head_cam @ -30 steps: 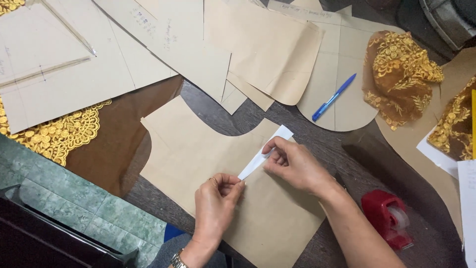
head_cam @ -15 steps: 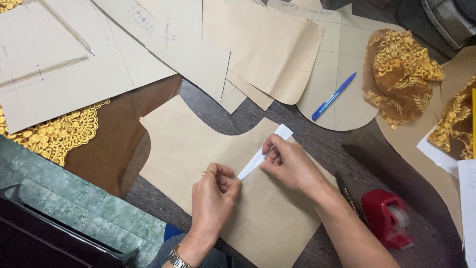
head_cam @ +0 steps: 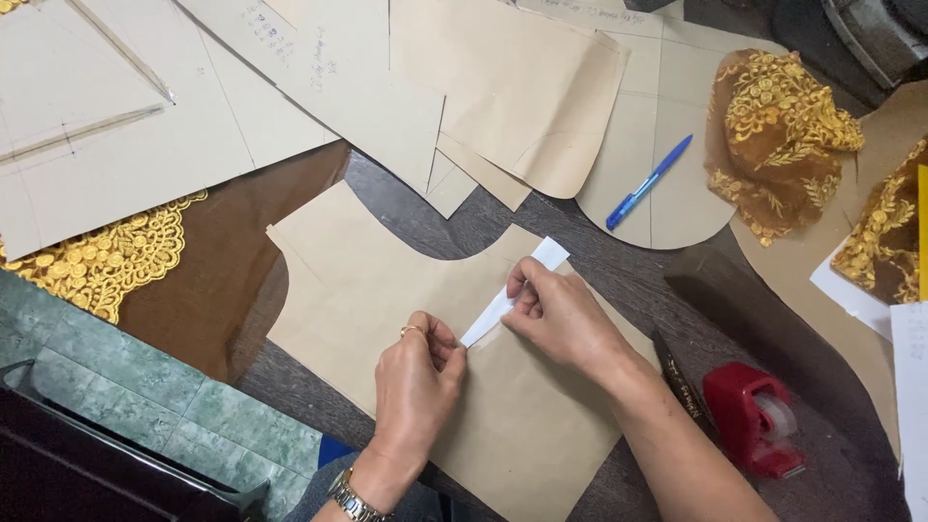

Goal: Measuring, taping, and cutting paper garment patterns on a work table to assemble or modify them.

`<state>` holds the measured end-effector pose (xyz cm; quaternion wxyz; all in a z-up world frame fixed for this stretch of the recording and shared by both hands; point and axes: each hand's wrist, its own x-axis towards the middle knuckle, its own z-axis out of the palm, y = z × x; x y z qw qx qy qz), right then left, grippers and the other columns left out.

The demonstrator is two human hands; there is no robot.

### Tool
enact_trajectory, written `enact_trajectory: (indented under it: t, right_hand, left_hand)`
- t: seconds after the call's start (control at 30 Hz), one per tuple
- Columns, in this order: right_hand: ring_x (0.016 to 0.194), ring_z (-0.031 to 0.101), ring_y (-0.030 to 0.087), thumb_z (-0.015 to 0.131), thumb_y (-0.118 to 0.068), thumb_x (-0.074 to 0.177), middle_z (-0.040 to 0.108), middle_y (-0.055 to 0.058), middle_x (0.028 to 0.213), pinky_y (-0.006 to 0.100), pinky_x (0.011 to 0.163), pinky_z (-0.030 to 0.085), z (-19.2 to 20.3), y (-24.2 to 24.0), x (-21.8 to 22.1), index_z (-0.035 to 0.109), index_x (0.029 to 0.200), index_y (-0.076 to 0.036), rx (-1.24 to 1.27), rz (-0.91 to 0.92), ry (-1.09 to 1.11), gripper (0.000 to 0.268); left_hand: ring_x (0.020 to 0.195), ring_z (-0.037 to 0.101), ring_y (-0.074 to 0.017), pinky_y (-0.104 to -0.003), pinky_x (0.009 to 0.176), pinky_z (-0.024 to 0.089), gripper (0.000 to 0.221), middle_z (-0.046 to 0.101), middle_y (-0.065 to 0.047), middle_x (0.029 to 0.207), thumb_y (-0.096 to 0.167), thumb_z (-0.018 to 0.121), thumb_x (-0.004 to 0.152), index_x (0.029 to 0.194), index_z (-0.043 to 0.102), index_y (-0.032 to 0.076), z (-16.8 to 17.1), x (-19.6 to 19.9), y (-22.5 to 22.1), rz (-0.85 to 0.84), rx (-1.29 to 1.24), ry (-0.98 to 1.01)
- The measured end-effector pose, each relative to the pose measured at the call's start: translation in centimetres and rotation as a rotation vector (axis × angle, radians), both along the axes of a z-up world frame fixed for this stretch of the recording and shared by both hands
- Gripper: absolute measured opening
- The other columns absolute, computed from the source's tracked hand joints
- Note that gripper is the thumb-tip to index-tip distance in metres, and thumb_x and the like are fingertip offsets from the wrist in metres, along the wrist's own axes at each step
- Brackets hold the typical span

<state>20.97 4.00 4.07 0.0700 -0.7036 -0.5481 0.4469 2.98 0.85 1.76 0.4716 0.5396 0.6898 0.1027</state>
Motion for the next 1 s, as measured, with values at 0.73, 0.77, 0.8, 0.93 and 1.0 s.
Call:
enact_trajectory:
  t: [0.73, 0.77, 0.8, 0.93, 1.0]
  right_hand:
    - [0.068, 0.058, 0.020, 0.080, -0.043, 0.070, 0.061, -0.003, 0.066, 0.034, 0.061, 0.038, -1.6, 0.3, 1.4, 0.052, 0.077, -0.017, -0.079, -0.085, -0.288, 0.039]
    - [0.063, 0.056, 0.017, 0.080, -0.040, 0.070, 0.060, -0.004, 0.062, 0.033, 0.061, 0.037, -1.9, 0.2, 1.7, 0.054, 0.076, -0.017, -0.060, -0.092, -0.257, 0.036]
    - [0.063, 0.056, 0.017, 0.080, -0.040, 0.070, 0.060, -0.004, 0.062, 0.033, 0.061, 0.037, -1.8, 0.1, 1.9, 0.054, 0.076, -0.017, -0.059, -0.101, -0.258, 0.036]
    - [0.064, 0.055, 0.008, 0.075, -0.025, 0.080, 0.062, -0.004, 0.070, 0.025, 0.062, 0.042, -1.5, -2.4, 4.9, 0.060, 0.080, -0.015, 0.085, -0.154, 0.050, 0.017]
    - [0.070, 0.058, 0.007, 0.072, -0.021, 0.084, 0.065, -0.003, 0.078, 0.022, 0.065, 0.046, 0.2, -4.9, 8.2, 0.065, 0.088, -0.014, 0.143, -0.205, 0.211, 0.010]
  left_hand:
    - [0.079, 0.048, -0.0226, -0.034, 0.058, 0.041, 0.068, 0.048, -0.006, 0.099, 0.017, 0.045, 0.084, 0.150, 0.032, 0.014, -2.8, -2.1, -2.8, -0.981, 0.826, 0.681]
    - [0.078, 0.049, -0.0221, -0.033, 0.057, 0.042, 0.069, 0.048, -0.006, 0.098, 0.017, 0.046, 0.083, 0.150, 0.031, 0.011, -2.6, -2.6, -2.9, -1.018, 0.835, 0.716]
    - [0.078, 0.049, -0.0221, -0.033, 0.057, 0.042, 0.069, 0.048, -0.006, 0.098, 0.017, 0.046, 0.083, 0.150, 0.031, 0.011, -3.0, -3.1, -2.9, -1.024, 0.841, 0.713]
    - [0.086, 0.053, -0.0262, -0.037, 0.066, 0.045, 0.062, 0.048, -0.008, 0.101, 0.018, 0.045, 0.085, 0.147, 0.038, 0.015, -3.5, -4.3, -2.1, -1.009, 0.732, 0.453]
    - [0.091, 0.052, -0.0272, -0.039, 0.072, 0.044, 0.057, 0.045, -0.006, 0.098, 0.018, 0.046, 0.089, 0.146, 0.039, 0.017, -2.3, -2.5, -0.6, -0.980, 0.617, 0.233]
